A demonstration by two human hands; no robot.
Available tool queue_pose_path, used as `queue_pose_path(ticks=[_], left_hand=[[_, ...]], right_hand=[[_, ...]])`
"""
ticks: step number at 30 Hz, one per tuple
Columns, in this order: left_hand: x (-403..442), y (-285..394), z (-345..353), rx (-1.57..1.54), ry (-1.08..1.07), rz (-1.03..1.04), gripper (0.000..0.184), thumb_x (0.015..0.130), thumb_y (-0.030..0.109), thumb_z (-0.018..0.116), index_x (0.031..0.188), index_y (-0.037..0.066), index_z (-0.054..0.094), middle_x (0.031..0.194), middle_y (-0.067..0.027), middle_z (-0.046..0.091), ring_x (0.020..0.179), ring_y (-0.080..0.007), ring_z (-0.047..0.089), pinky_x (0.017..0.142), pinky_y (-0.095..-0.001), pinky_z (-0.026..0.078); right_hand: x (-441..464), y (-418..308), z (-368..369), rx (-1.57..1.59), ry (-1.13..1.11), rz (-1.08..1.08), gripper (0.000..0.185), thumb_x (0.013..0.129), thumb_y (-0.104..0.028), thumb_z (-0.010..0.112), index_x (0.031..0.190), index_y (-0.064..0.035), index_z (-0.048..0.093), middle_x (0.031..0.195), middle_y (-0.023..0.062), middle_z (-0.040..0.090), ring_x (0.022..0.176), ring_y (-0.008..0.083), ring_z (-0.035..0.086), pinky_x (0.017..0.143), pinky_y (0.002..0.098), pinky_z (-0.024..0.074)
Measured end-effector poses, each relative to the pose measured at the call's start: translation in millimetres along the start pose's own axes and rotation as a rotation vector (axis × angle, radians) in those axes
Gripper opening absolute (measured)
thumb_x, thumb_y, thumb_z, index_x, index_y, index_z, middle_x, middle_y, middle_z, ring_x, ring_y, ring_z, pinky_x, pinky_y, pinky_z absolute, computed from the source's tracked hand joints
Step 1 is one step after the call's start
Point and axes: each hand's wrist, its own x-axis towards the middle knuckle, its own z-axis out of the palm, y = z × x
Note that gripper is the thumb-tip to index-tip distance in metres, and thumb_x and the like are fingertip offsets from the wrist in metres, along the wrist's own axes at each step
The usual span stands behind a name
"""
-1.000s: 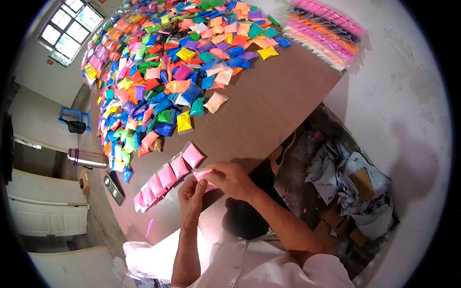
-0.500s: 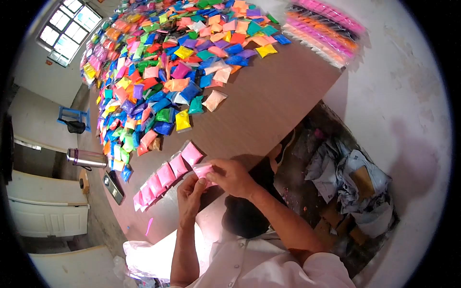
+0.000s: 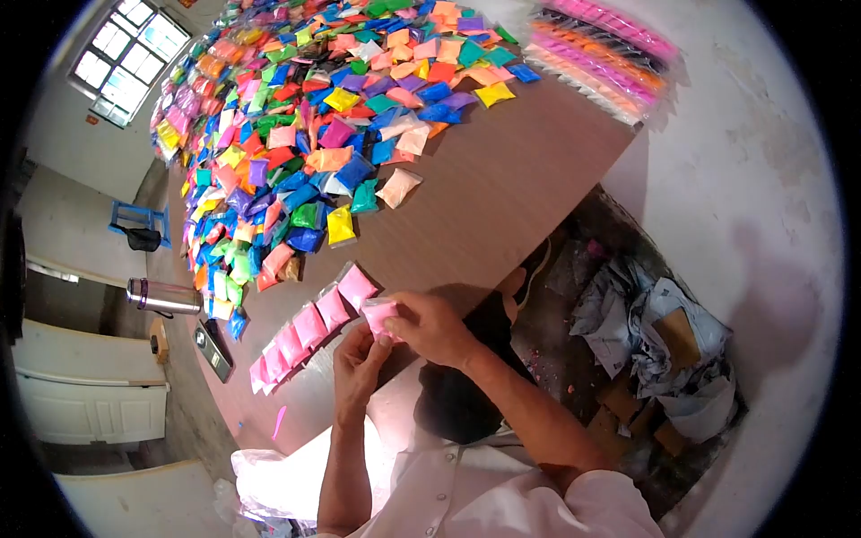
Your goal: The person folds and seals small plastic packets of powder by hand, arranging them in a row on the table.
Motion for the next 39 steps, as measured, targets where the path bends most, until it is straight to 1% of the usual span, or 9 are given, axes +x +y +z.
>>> queue_pose_path(ticks=[7, 16, 22, 24, 28, 31, 34, 36, 39], left_hand=[[1, 1, -8, 0.015, 0.004, -0.04, 0.03, 0.097, 0.013, 0.07, 0.123, -0.001, 0.063, 0.107, -0.005, 0.072, 0.094, -0.0105, 0.067, 0.084, -0.0235, 0.052], [0, 5, -8, -0.085, -0.03, -0.042, 0.032, 0.096, 0.013, 0.071, 0.124, 0.0, 0.064, 0.112, -0.0047, 0.071, 0.101, -0.0108, 0.065, 0.089, -0.0245, 0.051], [3, -7, -11, -0.079, -0.007, 0.002, 0.027, 0.097, 0.012, 0.07, 0.12, 0.0, 0.065, 0.104, -0.0029, 0.07, 0.092, -0.0096, 0.064, 0.083, -0.0242, 0.05], [2, -7, -11, 0.004, -0.006, 0.029, 0.024, 0.098, 0.012, 0.069, 0.118, 0.0, 0.066, 0.102, -0.0024, 0.07, 0.091, -0.0095, 0.064, 0.082, -0.0241, 0.05], [-2, 3, -5, 0.004, -0.021, 0.033, 0.023, 0.098, 0.013, 0.068, 0.117, -0.001, 0.066, 0.101, -0.0023, 0.07, 0.091, -0.0097, 0.064, 0.083, -0.0241, 0.05], [-8, 10, 2, -0.046, 0.028, 0.038, 0.02, 0.099, 0.014, 0.067, 0.113, 0.0, 0.068, 0.097, -0.0009, 0.07, 0.088, -0.0083, 0.062, 0.081, -0.0232, 0.048], [-19, 12, 8, 0.019, 0.098, -0.023, 0.011, 0.098, 0.013, 0.067, 0.095, 0.003, 0.07, 0.082, 0.0048, 0.062, 0.075, -0.0041, 0.051, 0.067, -0.0222, 0.039], [-27, 11, 9, 0.023, 0.098, -0.009, 0.011, 0.098, 0.012, 0.067, 0.092, 0.003, 0.068, 0.079, 0.0053, 0.06, 0.071, -0.004, 0.05, 0.064, -0.0225, 0.038], [-36, -3, 2, 0.081, 0.107, 0.043, 0.017, 0.097, 0.012, 0.068, 0.084, 0.003, 0.062, 0.075, 0.0046, 0.055, 0.069, -0.0032, 0.049, 0.059, -0.0193, 0.037]], right_hand=[[-2, -4, 2, -0.126, 0.004, -0.043, 0.029, 0.09, -0.016, 0.068, 0.114, -0.0019, 0.068, 0.095, 0.0146, 0.072, 0.085, 0.0215, 0.069, 0.078, 0.0345, 0.0545], [-2, 4, 2, 0.022, 0.044, 0.021, 0.028, 0.09, -0.014, 0.066, 0.115, -0.0023, 0.069, 0.094, 0.0146, 0.072, 0.084, 0.0221, 0.069, 0.078, 0.0348, 0.0543], [-2, 2, 1, -0.073, 0.006, -0.1, 0.027, 0.091, -0.018, 0.068, 0.111, -0.0017, 0.069, 0.089, 0.0128, 0.072, 0.081, 0.0179, 0.069, 0.075, 0.033, 0.0543], [-1, 7, 3, -0.038, 0.019, -0.144, 0.018, 0.094, -0.015, 0.07, 0.108, -0.0028, 0.072, 0.081, -0.0005, 0.069, 0.073, 0.0052, 0.061, 0.065, 0.0231, 0.0497], [-4, 3, 4, 0.016, 0.046, -0.051, 0.017, 0.093, -0.015, 0.071, 0.104, -0.0022, 0.072, 0.079, -0.0019, 0.067, 0.072, 0.0053, 0.059, 0.065, 0.0232, 0.0486], [-13, 9, 7, -0.087, 0.102, -0.187, 0.017, 0.094, -0.016, 0.071, 0.104, -0.0019, 0.072, 0.076, -0.0022, 0.065, 0.071, 0.0051, 0.057, 0.064, 0.0232, 0.0473], [-29, 6, 12, -0.012, 0.092, -0.108, 0.017, 0.091, -0.014, 0.071, 0.103, -0.0013, 0.069, 0.076, 0.0059, 0.066, 0.069, 0.0102, 0.059, 0.065, 0.0295, 0.0496], [-40, 12, 12, -0.086, 0.101, -0.175, 0.018, 0.095, -0.014, 0.07, 0.108, -0.0028, 0.072, 0.084, -0.0019, 0.065, 0.075, 0.0041, 0.056, 0.065, 0.0239, 0.0479], [-57, 25, 21, 0.231, 0.135, -0.094, 0.017, 0.097, -0.016, 0.068, 0.106, -0.0018, 0.071, 0.085, 0.0001, 0.066, 0.078, 0.0062, 0.058, 0.069, 0.0246, 0.0492]])
